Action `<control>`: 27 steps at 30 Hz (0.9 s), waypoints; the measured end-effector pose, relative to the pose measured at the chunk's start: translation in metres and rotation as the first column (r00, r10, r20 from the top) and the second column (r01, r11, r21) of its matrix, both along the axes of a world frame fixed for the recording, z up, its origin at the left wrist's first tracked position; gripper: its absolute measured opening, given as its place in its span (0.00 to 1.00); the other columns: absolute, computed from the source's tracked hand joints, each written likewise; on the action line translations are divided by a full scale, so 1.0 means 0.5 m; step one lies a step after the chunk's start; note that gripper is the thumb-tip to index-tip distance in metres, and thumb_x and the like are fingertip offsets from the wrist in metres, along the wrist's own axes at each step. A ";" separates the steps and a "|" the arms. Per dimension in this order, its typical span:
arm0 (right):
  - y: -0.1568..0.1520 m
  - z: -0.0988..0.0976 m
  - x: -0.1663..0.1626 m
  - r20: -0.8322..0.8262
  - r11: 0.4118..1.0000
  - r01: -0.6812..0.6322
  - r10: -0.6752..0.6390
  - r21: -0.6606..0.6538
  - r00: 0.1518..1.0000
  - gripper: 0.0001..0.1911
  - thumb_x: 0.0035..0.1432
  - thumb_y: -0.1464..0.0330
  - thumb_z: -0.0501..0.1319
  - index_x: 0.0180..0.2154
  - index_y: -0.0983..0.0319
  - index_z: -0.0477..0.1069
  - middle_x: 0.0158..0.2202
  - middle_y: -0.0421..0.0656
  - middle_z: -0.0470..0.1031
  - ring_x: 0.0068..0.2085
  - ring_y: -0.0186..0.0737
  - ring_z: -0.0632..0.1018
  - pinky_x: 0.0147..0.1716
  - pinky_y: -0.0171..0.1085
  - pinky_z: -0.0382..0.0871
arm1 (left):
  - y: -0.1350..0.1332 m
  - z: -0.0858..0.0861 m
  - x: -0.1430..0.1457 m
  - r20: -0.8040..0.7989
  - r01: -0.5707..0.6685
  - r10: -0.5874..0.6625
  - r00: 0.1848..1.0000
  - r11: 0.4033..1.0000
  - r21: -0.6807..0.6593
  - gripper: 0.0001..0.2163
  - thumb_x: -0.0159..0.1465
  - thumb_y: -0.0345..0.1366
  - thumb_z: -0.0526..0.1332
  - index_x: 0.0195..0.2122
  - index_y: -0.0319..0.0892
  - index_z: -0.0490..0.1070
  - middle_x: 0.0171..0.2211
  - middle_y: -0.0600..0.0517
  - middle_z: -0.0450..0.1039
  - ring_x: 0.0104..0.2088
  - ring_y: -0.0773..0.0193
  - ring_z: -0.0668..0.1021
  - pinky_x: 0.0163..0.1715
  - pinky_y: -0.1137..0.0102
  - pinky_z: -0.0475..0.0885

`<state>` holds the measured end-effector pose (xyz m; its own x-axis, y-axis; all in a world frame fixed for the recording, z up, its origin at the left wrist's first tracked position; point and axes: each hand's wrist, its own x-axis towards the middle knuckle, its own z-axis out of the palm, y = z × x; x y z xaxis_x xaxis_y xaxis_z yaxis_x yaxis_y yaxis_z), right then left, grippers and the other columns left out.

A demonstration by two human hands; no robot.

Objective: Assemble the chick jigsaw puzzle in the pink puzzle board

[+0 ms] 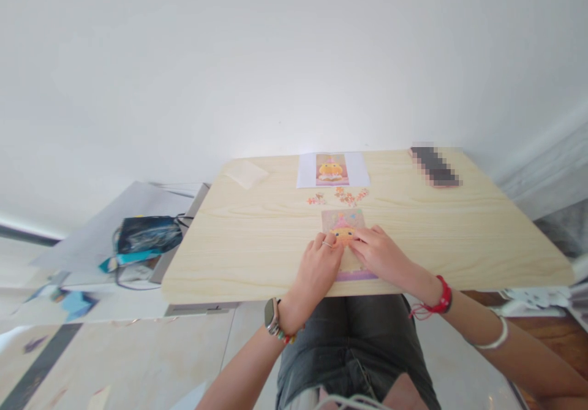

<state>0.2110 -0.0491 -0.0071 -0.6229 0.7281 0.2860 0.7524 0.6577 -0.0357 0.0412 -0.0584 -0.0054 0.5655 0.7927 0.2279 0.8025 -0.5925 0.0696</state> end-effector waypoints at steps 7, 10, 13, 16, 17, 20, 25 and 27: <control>0.061 0.016 0.051 -0.233 0.989 0.056 -0.087 -0.137 0.969 0.11 0.57 0.71 0.52 0.28 0.62 0.72 0.29 0.43 0.70 0.33 0.35 0.70 0.35 0.36 0.61 | 0.015 0.008 -0.006 0.125 -0.013 0.020 0.992 0.998 -0.057 0.06 0.60 0.29 0.53 0.33 0.41 0.68 0.36 0.47 0.65 0.36 0.60 0.66 0.36 0.64 0.69; 0.114 0.015 0.092 -0.316 0.975 0.143 -0.192 -0.171 0.929 0.10 0.57 0.71 0.52 0.32 0.62 0.72 0.32 0.44 0.70 0.32 0.35 0.71 0.32 0.34 0.63 | 0.025 0.009 -0.018 0.187 -0.064 0.070 0.980 0.997 -0.035 0.06 0.59 0.28 0.53 0.35 0.42 0.68 0.36 0.47 0.64 0.36 0.60 0.66 0.38 0.63 0.68; 0.159 0.011 0.113 -0.294 0.966 0.175 -0.227 -0.191 0.928 0.10 0.55 0.72 0.52 0.33 0.62 0.73 0.33 0.44 0.70 0.31 0.35 0.71 0.32 0.35 0.64 | 0.033 0.007 -0.033 0.221 -0.097 0.099 0.970 0.995 -0.017 0.07 0.59 0.29 0.53 0.35 0.43 0.69 0.34 0.48 0.63 0.35 0.61 0.66 0.38 0.63 0.68; 0.191 0.012 0.101 -0.259 0.963 0.167 -0.220 -0.213 0.941 0.10 0.54 0.71 0.53 0.32 0.62 0.73 0.31 0.43 0.70 0.30 0.34 0.70 0.32 0.34 0.63 | 0.037 0.006 -0.046 0.238 -0.118 0.117 0.964 0.993 -0.010 0.07 0.60 0.31 0.53 0.34 0.43 0.70 0.33 0.48 0.63 0.35 0.61 0.66 0.37 0.63 0.68; 0.201 0.014 0.092 -0.246 0.962 0.163 -0.217 -0.219 0.945 0.10 0.54 0.71 0.53 0.31 0.62 0.73 0.30 0.43 0.69 0.30 0.34 0.70 0.32 0.33 0.62 | 0.037 0.006 -0.049 0.243 -0.124 0.122 0.962 0.992 -0.011 0.07 0.60 0.31 0.53 0.34 0.43 0.70 0.33 0.48 0.64 0.35 0.61 0.66 0.38 0.63 0.68; 0.229 0.021 0.058 -0.190 0.955 0.176 -0.224 -0.241 0.956 0.11 0.54 0.71 0.53 0.28 0.63 0.74 0.27 0.42 0.68 0.30 0.34 0.70 0.32 0.32 0.60 | 0.035 0.005 -0.055 0.245 -0.131 0.132 0.961 0.991 -0.022 0.07 0.60 0.31 0.53 0.34 0.42 0.70 0.34 0.47 0.64 0.36 0.61 0.67 0.38 0.63 0.68; 0.267 0.033 0.008 -0.041 0.917 0.311 -0.331 -0.251 0.943 0.15 0.54 0.64 0.53 0.25 0.65 0.73 0.27 0.45 0.70 0.30 0.35 0.70 0.29 0.32 0.58 | 0.034 0.002 -0.057 0.235 -0.149 0.151 0.960 0.989 -0.025 0.07 0.59 0.29 0.53 0.33 0.42 0.70 0.33 0.47 0.64 0.35 0.61 0.67 0.38 0.64 0.68; 0.277 0.035 -0.006 0.014 0.899 0.349 -0.358 -0.264 0.934 0.16 0.54 0.61 0.53 0.24 0.65 0.72 0.27 0.45 0.71 0.29 0.35 0.70 0.27 0.32 0.57 | 0.034 0.001 -0.058 0.233 -0.153 0.153 0.960 0.988 -0.020 0.07 0.59 0.29 0.54 0.33 0.42 0.70 0.34 0.48 0.64 0.36 0.61 0.67 0.38 0.64 0.68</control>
